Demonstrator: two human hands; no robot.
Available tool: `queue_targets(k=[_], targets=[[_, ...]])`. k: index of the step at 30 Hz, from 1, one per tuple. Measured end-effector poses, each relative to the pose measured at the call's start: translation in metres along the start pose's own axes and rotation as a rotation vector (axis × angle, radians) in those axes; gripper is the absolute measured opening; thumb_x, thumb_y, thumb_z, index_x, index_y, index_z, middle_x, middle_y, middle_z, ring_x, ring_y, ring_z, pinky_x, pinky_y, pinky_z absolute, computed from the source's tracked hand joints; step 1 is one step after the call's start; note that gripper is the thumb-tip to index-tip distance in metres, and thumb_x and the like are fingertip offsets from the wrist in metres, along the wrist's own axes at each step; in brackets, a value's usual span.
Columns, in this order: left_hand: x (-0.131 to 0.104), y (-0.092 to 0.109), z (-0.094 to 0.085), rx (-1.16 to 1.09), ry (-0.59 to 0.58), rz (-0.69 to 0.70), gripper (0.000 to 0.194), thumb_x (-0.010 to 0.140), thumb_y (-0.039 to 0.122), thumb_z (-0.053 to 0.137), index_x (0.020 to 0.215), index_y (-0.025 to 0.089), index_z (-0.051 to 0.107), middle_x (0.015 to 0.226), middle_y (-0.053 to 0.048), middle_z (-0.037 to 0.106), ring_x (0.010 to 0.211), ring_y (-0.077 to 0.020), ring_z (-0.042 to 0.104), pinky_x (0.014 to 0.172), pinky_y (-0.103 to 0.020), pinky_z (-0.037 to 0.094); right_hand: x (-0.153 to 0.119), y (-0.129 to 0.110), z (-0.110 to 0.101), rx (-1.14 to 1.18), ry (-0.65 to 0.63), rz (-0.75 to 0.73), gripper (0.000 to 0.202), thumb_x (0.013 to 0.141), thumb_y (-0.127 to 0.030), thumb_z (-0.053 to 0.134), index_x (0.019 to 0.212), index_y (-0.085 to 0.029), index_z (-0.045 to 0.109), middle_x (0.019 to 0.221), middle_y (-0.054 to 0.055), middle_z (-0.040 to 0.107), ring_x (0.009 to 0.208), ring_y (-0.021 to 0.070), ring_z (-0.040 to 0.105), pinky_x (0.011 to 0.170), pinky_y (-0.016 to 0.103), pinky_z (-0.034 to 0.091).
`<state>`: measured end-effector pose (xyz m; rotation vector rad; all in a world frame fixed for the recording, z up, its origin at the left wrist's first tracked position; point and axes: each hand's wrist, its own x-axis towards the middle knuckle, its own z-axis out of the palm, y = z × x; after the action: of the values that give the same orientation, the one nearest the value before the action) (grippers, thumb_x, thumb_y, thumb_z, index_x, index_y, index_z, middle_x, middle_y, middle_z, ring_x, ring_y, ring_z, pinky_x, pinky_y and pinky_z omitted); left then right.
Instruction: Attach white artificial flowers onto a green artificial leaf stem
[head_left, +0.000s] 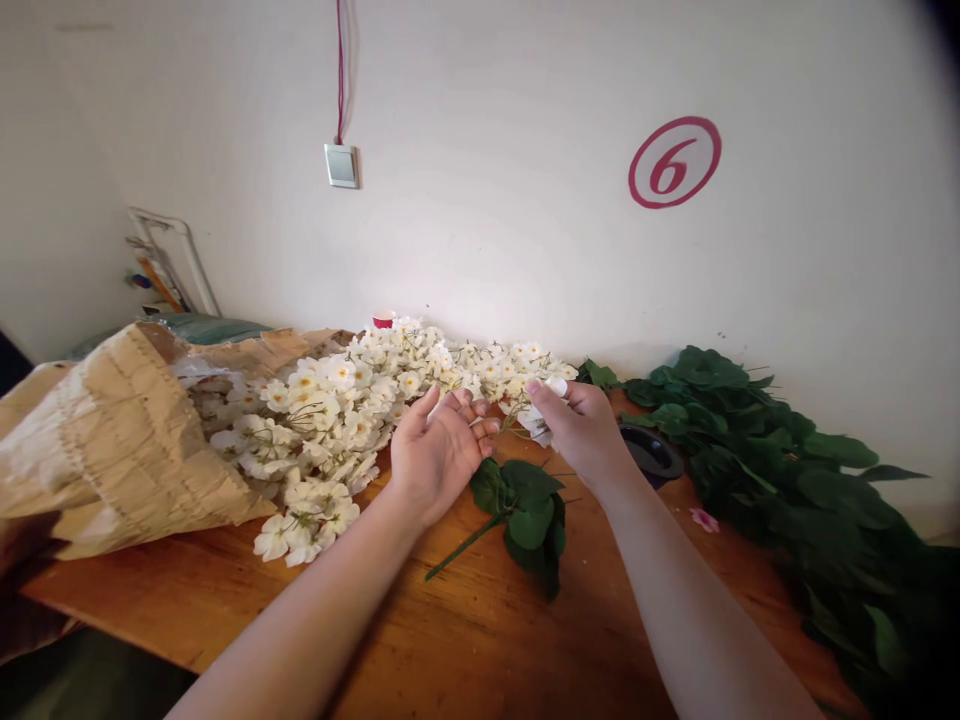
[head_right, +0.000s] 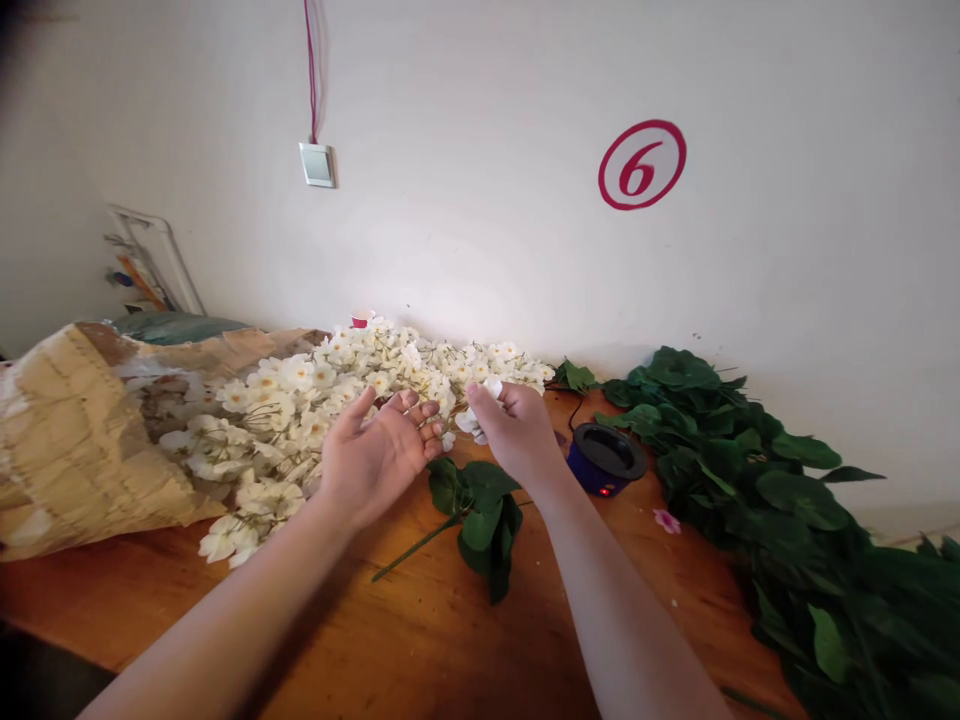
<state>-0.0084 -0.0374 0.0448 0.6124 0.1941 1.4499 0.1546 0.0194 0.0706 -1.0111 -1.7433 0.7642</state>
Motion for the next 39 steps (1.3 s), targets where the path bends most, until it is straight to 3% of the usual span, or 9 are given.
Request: queue_targets(k=[7,11,16,19,21,25,29,32,39], targets=[[0.001,0.0,-0.001,-0.01,0.023,-0.013,0.03,0.086,0.049,0.044,0.081,0.02,0.049,0.085,-0.006,0.056,0.075,-0.0202,0.059,0.065,-0.032,0.045,0.004,0.001,-0.002,0.267,0.07,0.052,0.048,0.083,-0.051,0.061,0.055,-0.022,0.036,0.047,-0.006,0.032,0.044,0.0089,0.032,0.042,0.023,0.028],[0.003,0.001,-0.003,0.046,0.036,0.014,0.027,0.085,0.046,0.048,0.08,0.02,0.049,0.082,-0.005,0.056,0.07,-0.0179,0.058,0.061,-0.029,0.043,0.005,-0.003,-0.009,0.263,0.074,0.066,0.049,0.083,-0.051,0.06,0.054,-0.022,0.033,0.047,-0.006,0.03,0.044,0.0088,0.03,0.042,0.024,0.025],[0.005,-0.006,-0.007,0.569,0.095,0.116,0.028,0.086,0.045,0.053,0.076,0.019,0.054,0.065,0.001,0.051,0.053,-0.0117,0.045,0.051,-0.025,0.031,0.002,-0.011,-0.011,0.079,-0.022,0.045,0.049,0.084,-0.054,0.056,0.055,-0.023,0.031,0.045,-0.007,0.027,0.042,0.0082,0.027,0.043,0.024,0.022],[0.002,-0.012,-0.007,0.948,0.064,0.219,0.038,0.089,0.049,0.053,0.069,0.017,0.057,0.063,0.0,0.053,0.056,-0.0119,0.045,0.056,-0.026,0.033,0.001,-0.011,-0.005,-0.022,-0.121,0.04,0.049,0.086,-0.056,0.051,0.056,-0.023,0.03,0.046,-0.007,0.027,0.043,0.0085,0.028,0.044,0.024,0.02],[0.0,-0.015,-0.007,1.056,0.073,0.227,0.045,0.091,0.053,0.05,0.065,0.017,0.058,0.061,-0.001,0.055,0.056,-0.0125,0.046,0.057,-0.027,0.034,-0.001,-0.009,0.001,-0.068,-0.15,0.025,0.049,0.086,-0.056,0.05,0.056,-0.023,0.03,0.048,-0.007,0.026,0.044,0.0088,0.027,0.045,0.025,0.019],[0.002,-0.023,-0.009,1.002,0.162,0.1,0.059,0.09,0.064,0.039,0.056,0.018,0.053,0.045,-0.001,0.048,0.043,-0.0116,0.039,0.048,-0.028,0.027,-0.005,-0.005,0.014,-0.209,-0.139,-0.05,0.05,0.089,-0.055,0.045,0.054,-0.022,0.03,0.046,-0.006,0.027,0.044,0.0099,0.028,0.047,0.027,0.017],[0.005,-0.03,-0.01,0.74,0.325,0.02,0.051,0.084,0.067,0.046,0.064,0.021,0.049,0.042,0.004,0.043,0.037,-0.0098,0.03,0.042,-0.025,0.021,-0.011,-0.004,0.027,-0.375,-0.085,-0.264,0.054,0.093,-0.05,0.044,0.049,-0.021,0.031,0.042,-0.004,0.03,0.043,0.0111,0.028,0.051,0.03,0.014],[0.005,-0.031,-0.01,0.779,0.42,0.099,0.048,0.084,0.063,0.051,0.061,0.021,0.045,0.042,0.004,0.041,0.039,-0.0098,0.031,0.042,-0.025,0.023,-0.015,-0.004,0.036,-0.366,-0.032,-0.314,0.056,0.095,-0.051,0.041,0.048,-0.021,0.034,0.043,-0.003,0.033,0.044,0.0119,0.028,0.053,0.031,0.015],[0.004,-0.024,-0.02,0.993,0.464,0.396,0.045,0.085,0.053,0.057,0.059,0.02,0.041,0.053,0.005,0.034,0.052,-0.0102,0.03,0.05,-0.026,0.028,-0.031,0.002,0.06,-0.211,-0.009,-0.211,0.056,0.101,-0.049,0.024,0.056,-0.021,0.042,0.051,0.0,0.046,0.05,0.0149,0.04,0.055,0.03,0.018]])
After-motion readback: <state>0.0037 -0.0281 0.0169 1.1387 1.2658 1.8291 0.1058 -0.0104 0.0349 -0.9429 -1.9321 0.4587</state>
